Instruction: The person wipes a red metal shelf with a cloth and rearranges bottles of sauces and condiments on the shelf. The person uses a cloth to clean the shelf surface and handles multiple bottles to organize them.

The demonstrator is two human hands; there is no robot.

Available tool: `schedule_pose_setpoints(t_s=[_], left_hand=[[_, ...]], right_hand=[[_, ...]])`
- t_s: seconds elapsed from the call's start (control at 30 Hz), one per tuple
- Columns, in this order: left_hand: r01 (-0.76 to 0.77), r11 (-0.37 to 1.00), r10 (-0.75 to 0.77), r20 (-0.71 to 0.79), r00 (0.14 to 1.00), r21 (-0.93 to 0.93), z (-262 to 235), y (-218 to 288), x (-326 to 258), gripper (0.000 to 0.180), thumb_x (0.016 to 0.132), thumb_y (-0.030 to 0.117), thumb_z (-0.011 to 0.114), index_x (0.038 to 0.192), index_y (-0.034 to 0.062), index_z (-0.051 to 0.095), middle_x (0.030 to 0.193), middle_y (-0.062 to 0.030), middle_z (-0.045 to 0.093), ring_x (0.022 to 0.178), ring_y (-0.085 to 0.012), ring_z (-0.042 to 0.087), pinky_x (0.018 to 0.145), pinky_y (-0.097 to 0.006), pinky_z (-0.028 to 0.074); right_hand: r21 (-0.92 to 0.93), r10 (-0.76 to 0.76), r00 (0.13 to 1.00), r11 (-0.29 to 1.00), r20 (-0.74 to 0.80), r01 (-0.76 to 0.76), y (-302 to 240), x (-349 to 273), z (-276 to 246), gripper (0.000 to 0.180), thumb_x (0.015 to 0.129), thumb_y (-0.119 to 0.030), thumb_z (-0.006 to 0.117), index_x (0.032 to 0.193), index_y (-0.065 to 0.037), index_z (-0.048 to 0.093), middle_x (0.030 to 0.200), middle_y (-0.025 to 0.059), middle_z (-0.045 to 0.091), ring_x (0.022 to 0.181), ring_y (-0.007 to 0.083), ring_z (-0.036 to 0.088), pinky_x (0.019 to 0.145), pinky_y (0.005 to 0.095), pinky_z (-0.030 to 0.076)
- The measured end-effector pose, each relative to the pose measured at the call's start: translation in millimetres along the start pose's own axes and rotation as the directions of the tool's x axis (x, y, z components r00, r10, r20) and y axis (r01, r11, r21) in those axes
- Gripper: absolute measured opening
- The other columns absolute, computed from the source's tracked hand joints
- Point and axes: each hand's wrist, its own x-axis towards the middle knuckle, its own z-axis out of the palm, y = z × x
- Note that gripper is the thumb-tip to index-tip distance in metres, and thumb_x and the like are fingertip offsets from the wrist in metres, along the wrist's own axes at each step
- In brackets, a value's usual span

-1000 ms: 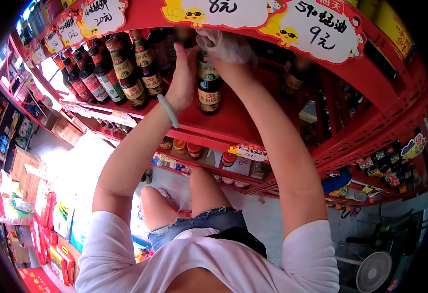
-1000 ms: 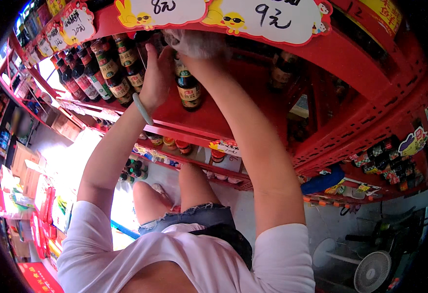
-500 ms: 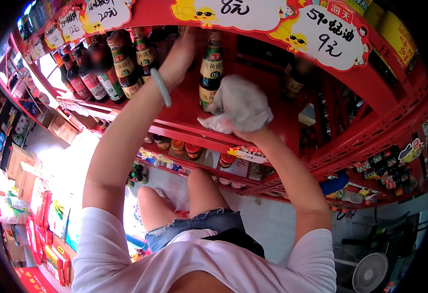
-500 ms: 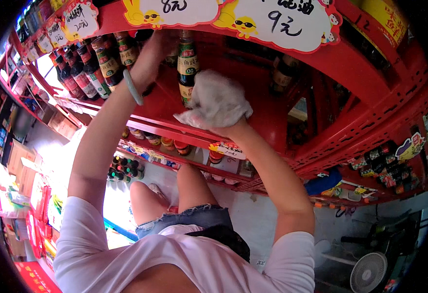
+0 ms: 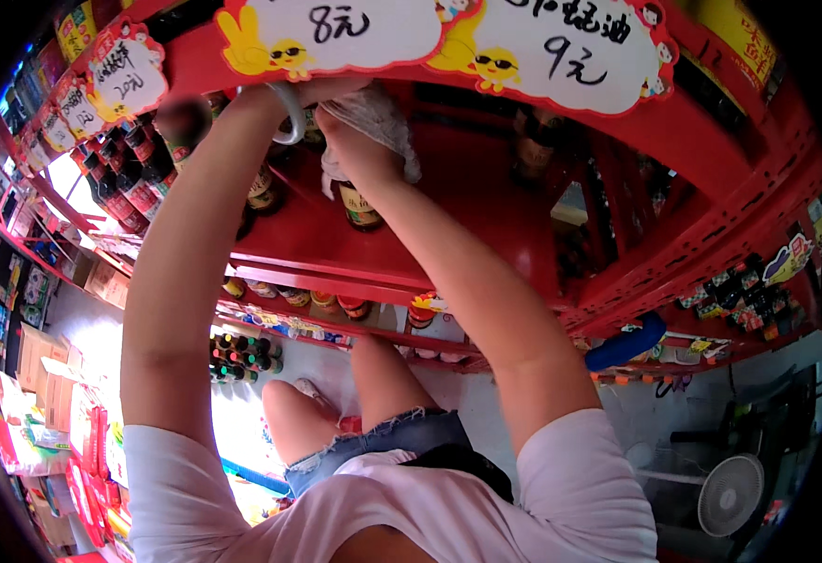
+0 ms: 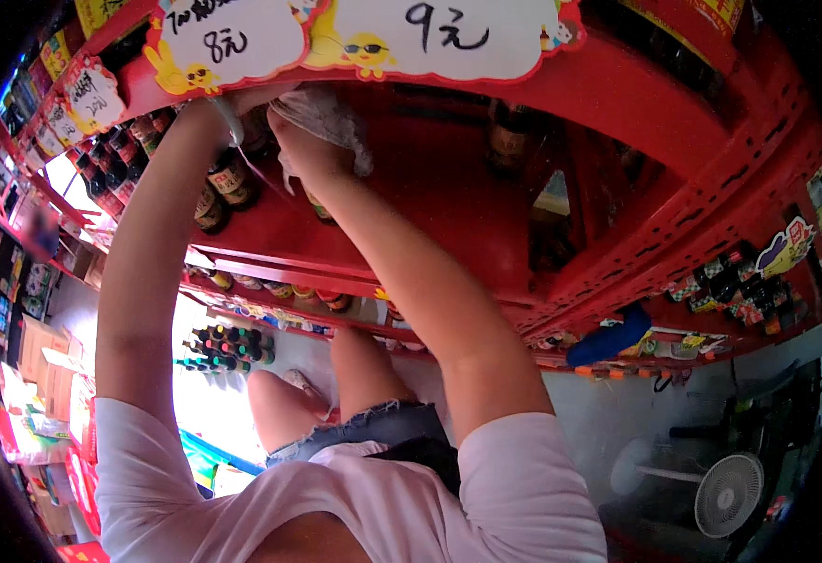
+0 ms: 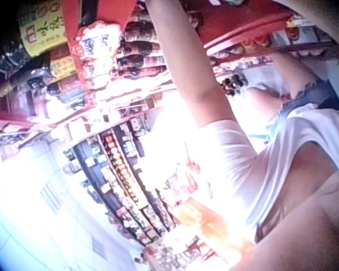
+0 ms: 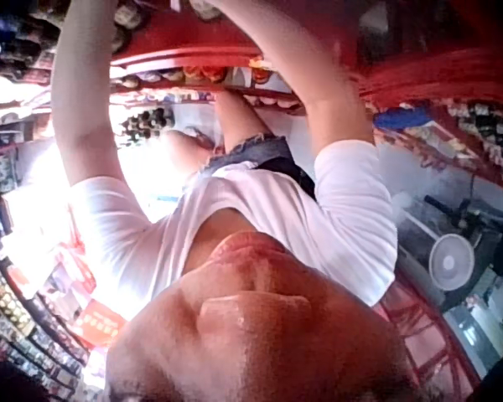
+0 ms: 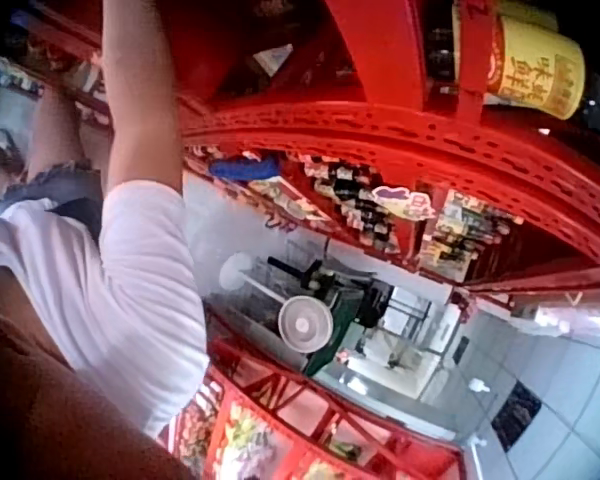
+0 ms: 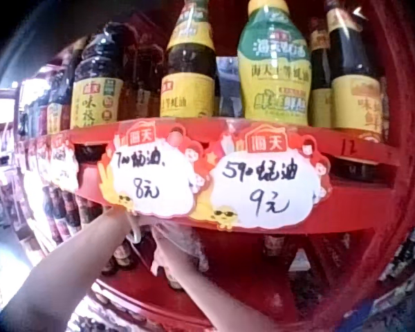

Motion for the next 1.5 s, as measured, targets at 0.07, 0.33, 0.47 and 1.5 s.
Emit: schedule_pose_setpoints(t_s=[0.07, 0.33, 0.47, 1.5], left_hand=[[0.006, 1.0, -0.006, 0.007, 1.0, 0.029, -3, 4, -6, 0.032, 0.086, 0.028, 0.057, 0.11, 0.0063, 0.057, 0.103, -0.0086, 0.062, 0.093, -0.0195, 0.059, 0.082, -0.033, 0.046], [0.038, 0.999, -0.034, -0.425, 0.905, 0.001, 47, 17, -18, 0.025, 0.084, 0.022, 0.06, 0.103, 0.0062, 0.061, 0.097, -0.0091, 0.063, 0.088, -0.021, 0.061, 0.078, -0.034, 0.048], [0.345, 0.883, -0.469, -0.557, 0.685, -0.32, 81, 50, -35, 0.021, 0.08, 0.02, 0.063, 0.089, 0.0018, 0.061, 0.071, -0.0085, 0.063, 0.065, -0.0183, 0.063, 0.062, -0.032, 0.049], [-0.102, 0.429, -0.477, -0.32, 0.819, -0.898, 187, 153, 67, 0.013, 0.082, 0.008, 0.057, 0.092, -0.0008, 0.06, 0.089, -0.0089, 0.064, 0.071, -0.0192, 0.06, 0.061, -0.031, 0.048]], right_hand=[[0.474, 0.043, 0.985, 0.873, 0.167, -0.119, 21, -12, 13, 0.038, 0.083, -0.039, 0.06, 0.099, -0.005, 0.061, 0.093, 0.0077, 0.065, 0.082, 0.023, 0.062, 0.074, 0.0328, 0.047], [0.218, 0.15, 0.823, 0.925, 0.548, -0.313, 72, -38, -3, 0.046, 0.08, -0.039, 0.067, 0.11, -0.005, 0.059, 0.107, 0.0044, 0.062, 0.097, 0.0161, 0.059, 0.084, 0.0283, 0.045], [0.014, 0.129, 0.822, 0.986, 0.554, -0.164, 89, -69, -10, 0.067, 0.073, -0.041, 0.072, 0.122, -0.003, 0.048, 0.122, 0.0117, 0.054, 0.108, 0.022, 0.054, 0.091, 0.0332, 0.043], [0.468, 0.603, 0.784, 0.74, -0.143, -0.484, -84, -312, -253, 0.046, 0.074, -0.011, 0.065, 0.115, -0.002, 0.046, 0.116, 0.0131, 0.054, 0.105, 0.0225, 0.054, 0.092, 0.0367, 0.043]])
